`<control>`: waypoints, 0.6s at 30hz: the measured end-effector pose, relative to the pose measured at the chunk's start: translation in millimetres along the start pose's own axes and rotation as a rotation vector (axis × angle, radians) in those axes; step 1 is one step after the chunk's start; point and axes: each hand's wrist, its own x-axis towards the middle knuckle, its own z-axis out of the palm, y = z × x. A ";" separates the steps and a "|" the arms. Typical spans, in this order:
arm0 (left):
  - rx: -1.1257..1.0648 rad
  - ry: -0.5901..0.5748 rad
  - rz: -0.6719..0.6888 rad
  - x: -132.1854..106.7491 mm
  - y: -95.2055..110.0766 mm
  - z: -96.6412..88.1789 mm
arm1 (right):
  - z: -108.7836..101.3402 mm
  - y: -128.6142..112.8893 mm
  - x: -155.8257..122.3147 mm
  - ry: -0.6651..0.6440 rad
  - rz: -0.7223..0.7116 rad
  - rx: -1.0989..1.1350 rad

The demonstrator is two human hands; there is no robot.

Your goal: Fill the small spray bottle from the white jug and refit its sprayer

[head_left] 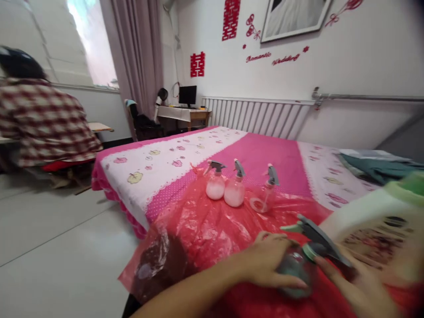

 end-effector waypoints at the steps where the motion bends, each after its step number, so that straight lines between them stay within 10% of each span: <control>1: -0.009 -0.001 -0.006 0.4 -0.4 -2.8 | 1.9 -8.8 1.4 -0.022 0.040 0.033; 18: -0.076 -0.009 -0.087 4.7 2.5 -22.5 | 53.9 -26.6 5.9 0.255 0.125 0.238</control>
